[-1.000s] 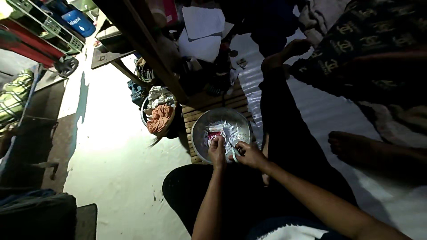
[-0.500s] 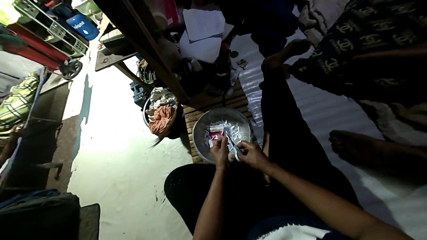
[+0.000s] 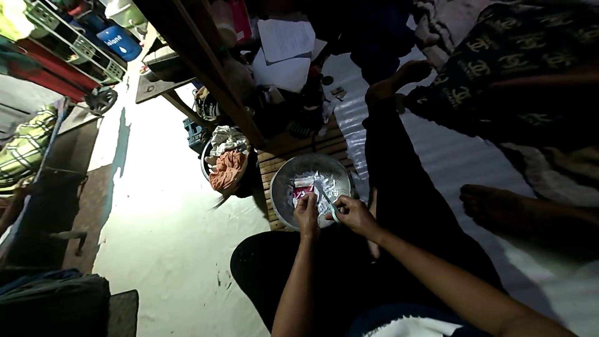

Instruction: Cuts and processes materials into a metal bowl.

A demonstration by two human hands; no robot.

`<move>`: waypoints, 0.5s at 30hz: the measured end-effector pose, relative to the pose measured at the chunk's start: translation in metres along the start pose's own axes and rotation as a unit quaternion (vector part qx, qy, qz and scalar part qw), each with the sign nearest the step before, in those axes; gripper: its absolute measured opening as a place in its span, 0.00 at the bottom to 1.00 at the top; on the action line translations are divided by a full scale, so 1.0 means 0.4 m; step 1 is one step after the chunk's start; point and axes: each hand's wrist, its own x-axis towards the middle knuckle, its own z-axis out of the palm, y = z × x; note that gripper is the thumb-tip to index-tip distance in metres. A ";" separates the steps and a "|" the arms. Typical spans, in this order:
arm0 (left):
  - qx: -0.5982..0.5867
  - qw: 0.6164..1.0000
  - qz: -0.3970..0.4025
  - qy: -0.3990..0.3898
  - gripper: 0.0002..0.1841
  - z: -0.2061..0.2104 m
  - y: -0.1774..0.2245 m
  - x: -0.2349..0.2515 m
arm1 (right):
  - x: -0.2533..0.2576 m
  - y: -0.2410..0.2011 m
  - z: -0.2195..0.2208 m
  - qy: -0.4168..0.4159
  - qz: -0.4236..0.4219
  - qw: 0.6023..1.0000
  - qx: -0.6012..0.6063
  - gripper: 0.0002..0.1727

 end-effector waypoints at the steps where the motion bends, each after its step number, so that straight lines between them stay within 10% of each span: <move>1: 0.000 1.000 -0.001 0.001 0.04 0.000 0.001 0.000 | 0.000 -0.001 -0.002 -0.002 0.002 1.000 0.000 0.16; 15: 0.009 1.000 0.022 0.009 0.05 -0.004 -0.003 0.006 | -0.005 -0.001 0.005 -0.069 0.032 0.994 -0.074 0.24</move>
